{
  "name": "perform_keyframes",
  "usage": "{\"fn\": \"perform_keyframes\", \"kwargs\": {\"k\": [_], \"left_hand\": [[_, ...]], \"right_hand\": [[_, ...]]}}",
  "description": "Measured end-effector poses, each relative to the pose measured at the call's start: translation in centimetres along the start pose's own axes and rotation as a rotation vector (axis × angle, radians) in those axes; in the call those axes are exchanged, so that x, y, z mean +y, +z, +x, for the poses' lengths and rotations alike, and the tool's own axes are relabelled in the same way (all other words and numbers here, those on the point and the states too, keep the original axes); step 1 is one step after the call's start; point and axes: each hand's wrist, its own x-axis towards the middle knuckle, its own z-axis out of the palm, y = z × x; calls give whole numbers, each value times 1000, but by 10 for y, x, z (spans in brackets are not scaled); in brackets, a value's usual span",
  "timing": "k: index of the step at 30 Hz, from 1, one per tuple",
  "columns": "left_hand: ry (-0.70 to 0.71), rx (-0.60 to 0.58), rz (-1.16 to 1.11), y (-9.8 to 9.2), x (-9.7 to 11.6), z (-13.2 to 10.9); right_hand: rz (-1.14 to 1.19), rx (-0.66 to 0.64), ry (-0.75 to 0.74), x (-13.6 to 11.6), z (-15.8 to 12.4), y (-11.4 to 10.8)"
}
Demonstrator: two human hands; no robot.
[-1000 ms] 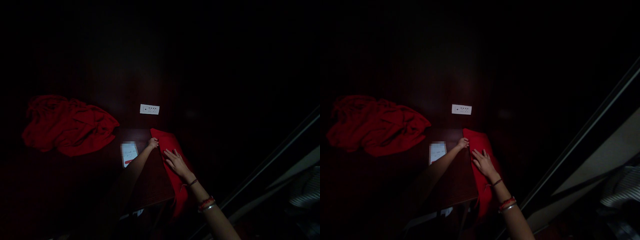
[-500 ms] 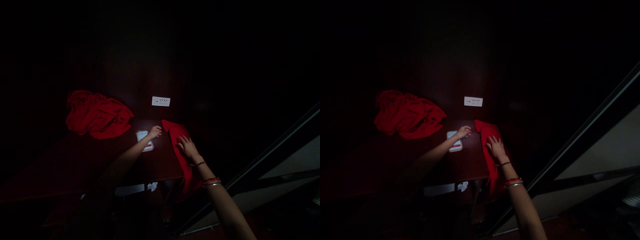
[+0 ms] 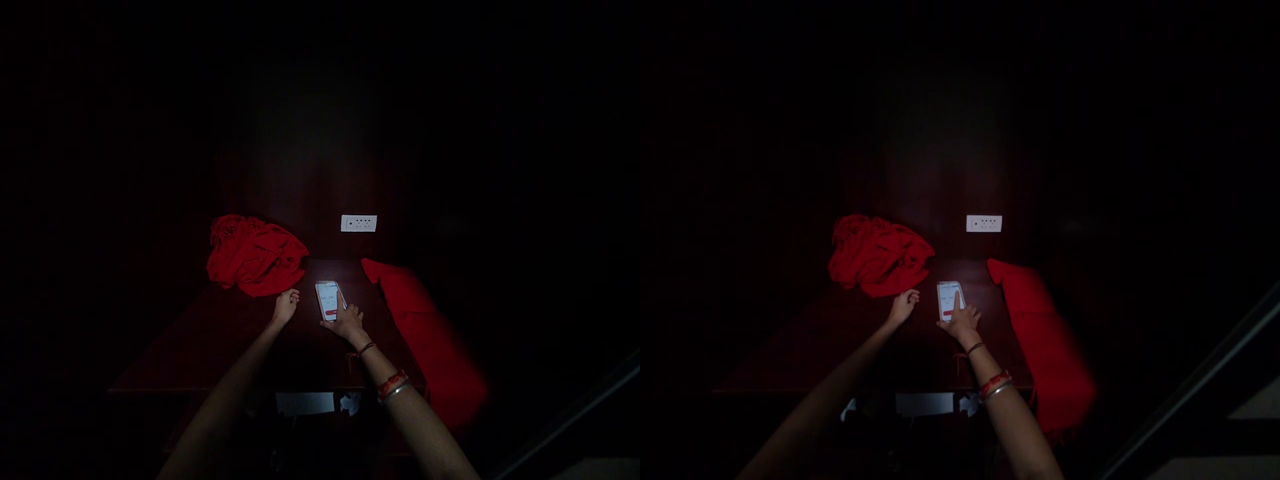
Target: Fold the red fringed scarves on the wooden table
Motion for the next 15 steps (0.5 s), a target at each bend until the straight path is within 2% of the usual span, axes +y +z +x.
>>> {"fn": "perform_keyframes", "kwargs": {"k": [4, 7, 15], "left_hand": [[83, -13, 109, 4, -5, 10], [134, -33, 175, 7, -6, 18], [211, -37, 261, 10, -13, 26]], "right_hand": [[-53, 123, 19, -5, 8, 7], [-71, 147, 51, 1, 21, 8], [-62, 173, 99, 30, 85, 9]]}}
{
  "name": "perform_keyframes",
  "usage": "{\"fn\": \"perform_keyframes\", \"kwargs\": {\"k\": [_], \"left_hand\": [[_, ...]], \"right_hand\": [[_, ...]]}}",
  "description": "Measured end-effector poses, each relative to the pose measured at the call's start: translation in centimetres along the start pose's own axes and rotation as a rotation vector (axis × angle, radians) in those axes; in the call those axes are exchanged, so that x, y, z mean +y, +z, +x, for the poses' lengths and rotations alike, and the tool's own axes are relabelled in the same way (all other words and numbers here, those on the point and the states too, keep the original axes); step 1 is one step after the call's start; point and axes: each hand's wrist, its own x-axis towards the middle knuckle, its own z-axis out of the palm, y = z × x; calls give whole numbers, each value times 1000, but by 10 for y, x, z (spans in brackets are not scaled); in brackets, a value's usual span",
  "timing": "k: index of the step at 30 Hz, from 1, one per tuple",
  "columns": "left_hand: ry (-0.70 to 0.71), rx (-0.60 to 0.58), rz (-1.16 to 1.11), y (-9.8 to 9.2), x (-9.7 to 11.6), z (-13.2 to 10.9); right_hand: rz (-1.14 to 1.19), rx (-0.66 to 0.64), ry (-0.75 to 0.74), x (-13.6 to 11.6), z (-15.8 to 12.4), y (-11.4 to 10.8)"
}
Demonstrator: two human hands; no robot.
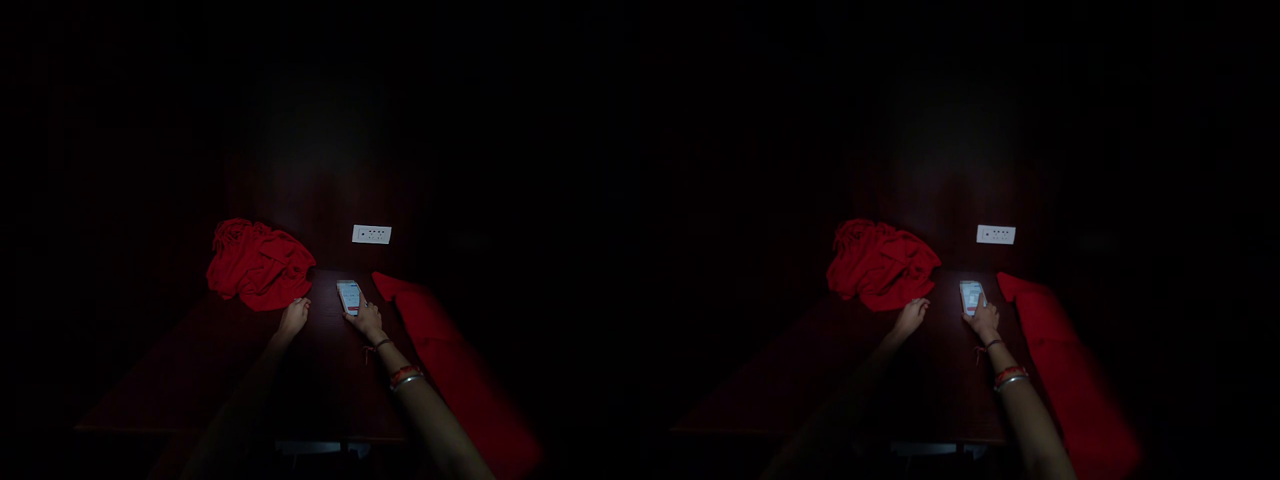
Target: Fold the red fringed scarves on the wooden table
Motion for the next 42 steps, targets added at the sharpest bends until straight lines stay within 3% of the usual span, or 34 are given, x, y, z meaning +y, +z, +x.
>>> {"fn": "perform_keyframes", "kwargs": {"k": [9, 13, 16, 19, 22, 26, 29, 35, 42], "left_hand": [[29, 153, 76, -9, -17, 9], [68, 162, 96, -7, -18, 10], [44, 195, 117, -8, -18, 9], [18, 254, 143, -13, -18, 9], [-35, 394, 192, -26, -19, 8], [-207, 653, 288, -43, -24, 5], [-360, 773, 311, -49, -31, 3], [-556, 847, 264, -48, -40, 4], [-582, 901, 201, -47, -47, 6]], "right_hand": [[74, 111, 98, 9, 63, 24], [108, 102, 119, 8, 73, 28], [116, 167, 44, -1, 70, 27], [120, 245, -136, -19, 62, 26], [151, 254, -267, -41, 56, 30], [232, 257, -323, -69, 57, 42], [308, 276, -343, -90, 63, 52], [528, 384, -459, -143, 72, 55], [595, 401, -562, -207, 83, 25]]}}
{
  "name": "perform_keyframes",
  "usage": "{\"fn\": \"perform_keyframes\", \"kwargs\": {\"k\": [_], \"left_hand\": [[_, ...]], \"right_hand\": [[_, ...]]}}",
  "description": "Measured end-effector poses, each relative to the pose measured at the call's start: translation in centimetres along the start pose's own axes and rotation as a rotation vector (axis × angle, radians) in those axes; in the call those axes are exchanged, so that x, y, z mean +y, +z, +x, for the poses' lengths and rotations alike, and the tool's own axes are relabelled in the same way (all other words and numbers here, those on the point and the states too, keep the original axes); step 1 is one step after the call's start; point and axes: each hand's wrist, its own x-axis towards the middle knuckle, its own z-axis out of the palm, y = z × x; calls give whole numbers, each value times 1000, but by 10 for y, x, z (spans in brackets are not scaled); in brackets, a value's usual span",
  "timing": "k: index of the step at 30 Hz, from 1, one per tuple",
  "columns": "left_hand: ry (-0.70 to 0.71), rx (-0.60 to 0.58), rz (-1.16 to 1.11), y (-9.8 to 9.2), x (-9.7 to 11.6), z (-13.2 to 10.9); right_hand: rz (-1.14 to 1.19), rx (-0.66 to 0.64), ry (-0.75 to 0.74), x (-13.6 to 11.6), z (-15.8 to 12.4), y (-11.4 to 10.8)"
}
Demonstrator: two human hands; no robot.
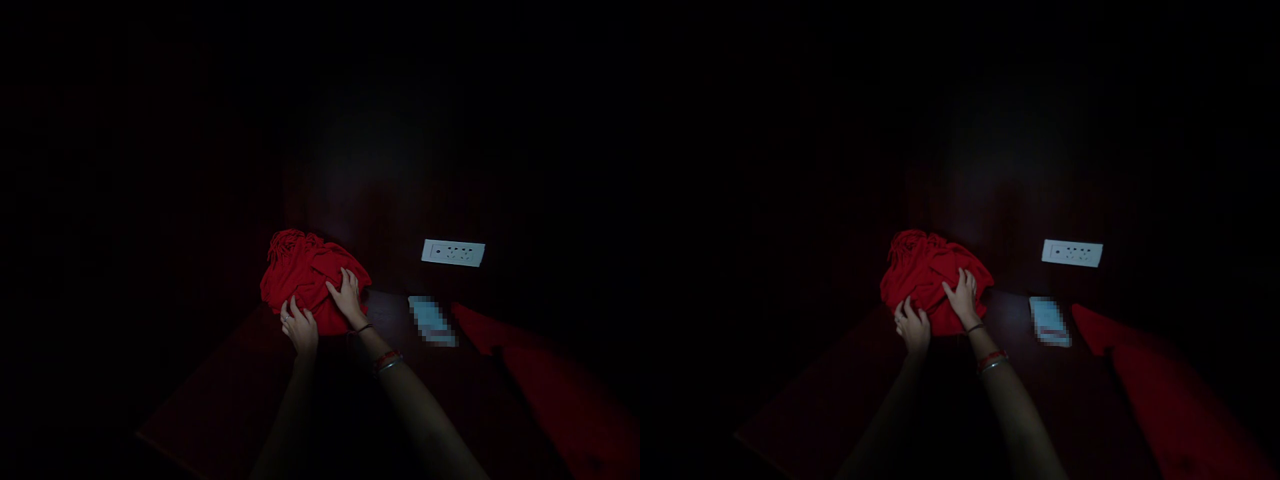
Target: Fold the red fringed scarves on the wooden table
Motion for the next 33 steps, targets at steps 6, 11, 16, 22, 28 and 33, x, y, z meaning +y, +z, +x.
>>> {"fn": "perform_keyframes", "kwargs": {"k": [6, 11, 16, 22, 28, 33], "left_hand": [[-45, 18, -38, 3, -2, 2], [-66, 10, -48, 0, -1, 2], [6, 40, -121, -3, 2, 1], [145, 3, -179, -10, 9, -3], [175, 8, -127, -23, 16, -8], [204, -36, -95, -23, 17, -10]], "right_hand": [[-42, -213, 54, -10, 29, -5], [54, -254, -41, 3, 19, -39], [296, -426, -99, 18, -19, -116], [542, -721, 171, 43, -77, -211], [612, -95, 743, 115, -109, -242], [184, 145, 605, 93, -103, -209]]}}
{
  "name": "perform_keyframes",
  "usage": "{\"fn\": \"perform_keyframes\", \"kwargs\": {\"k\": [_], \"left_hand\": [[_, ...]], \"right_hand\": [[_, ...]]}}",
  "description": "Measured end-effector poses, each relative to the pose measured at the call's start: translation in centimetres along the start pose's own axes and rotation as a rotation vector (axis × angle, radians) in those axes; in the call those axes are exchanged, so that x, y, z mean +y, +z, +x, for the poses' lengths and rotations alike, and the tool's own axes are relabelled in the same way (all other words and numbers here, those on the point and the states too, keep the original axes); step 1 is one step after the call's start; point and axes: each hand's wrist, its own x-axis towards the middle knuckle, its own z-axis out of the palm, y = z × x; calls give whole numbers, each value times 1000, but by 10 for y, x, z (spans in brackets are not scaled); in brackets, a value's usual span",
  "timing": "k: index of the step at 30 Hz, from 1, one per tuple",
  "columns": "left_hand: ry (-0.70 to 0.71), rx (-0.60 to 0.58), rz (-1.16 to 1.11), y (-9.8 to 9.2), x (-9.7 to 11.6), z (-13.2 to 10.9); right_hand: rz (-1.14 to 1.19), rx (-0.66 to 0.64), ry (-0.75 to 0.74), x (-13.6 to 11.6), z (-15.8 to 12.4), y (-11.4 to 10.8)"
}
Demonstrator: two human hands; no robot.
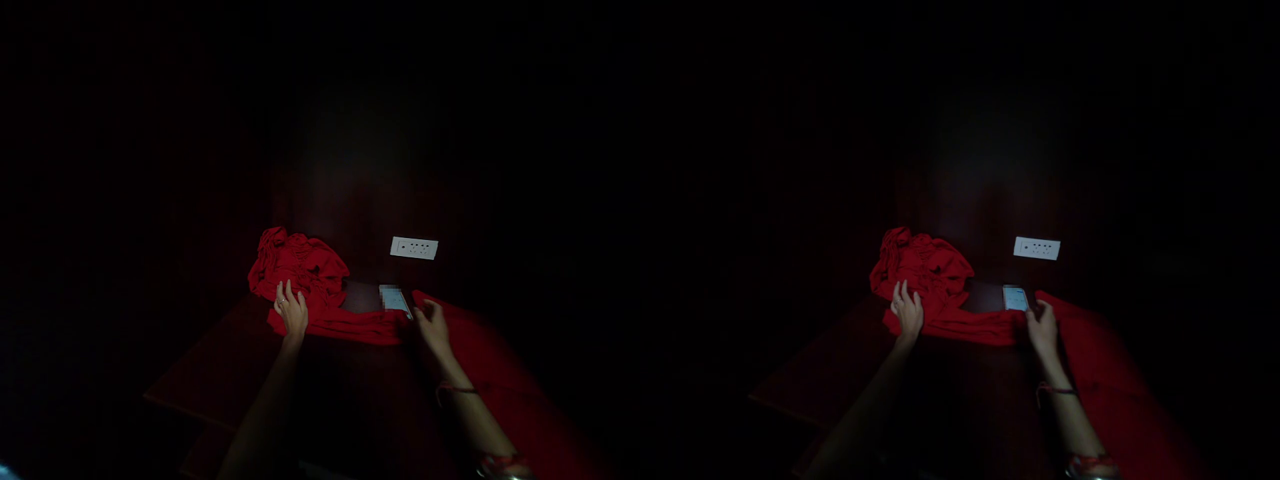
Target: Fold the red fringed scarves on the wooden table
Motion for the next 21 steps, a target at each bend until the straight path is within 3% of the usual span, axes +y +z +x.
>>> {"fn": "perform_keyframes", "kwargs": {"k": [3, 7, 10, 13, 16, 21], "left_hand": [[4, -36, -1, 4, -3, -1], [44, -69, -44, 8, -7, -2], [102, -108, -75, 9, -7, -3], [157, -125, -94, 8, -4, -3], [177, -102, -107, 4, 0, -3], [154, -68, -116, -4, 3, -4]], "right_hand": [[-283, -348, -407, -34, -31, 49], [-597, -630, -564, -61, -63, 105], [-742, -730, -635, -62, -67, 120], [-729, -705, -636, -56, -58, 109], [-594, -618, -491, -44, -40, 76], [-145, -97, -118, 0, -2, 13]]}}
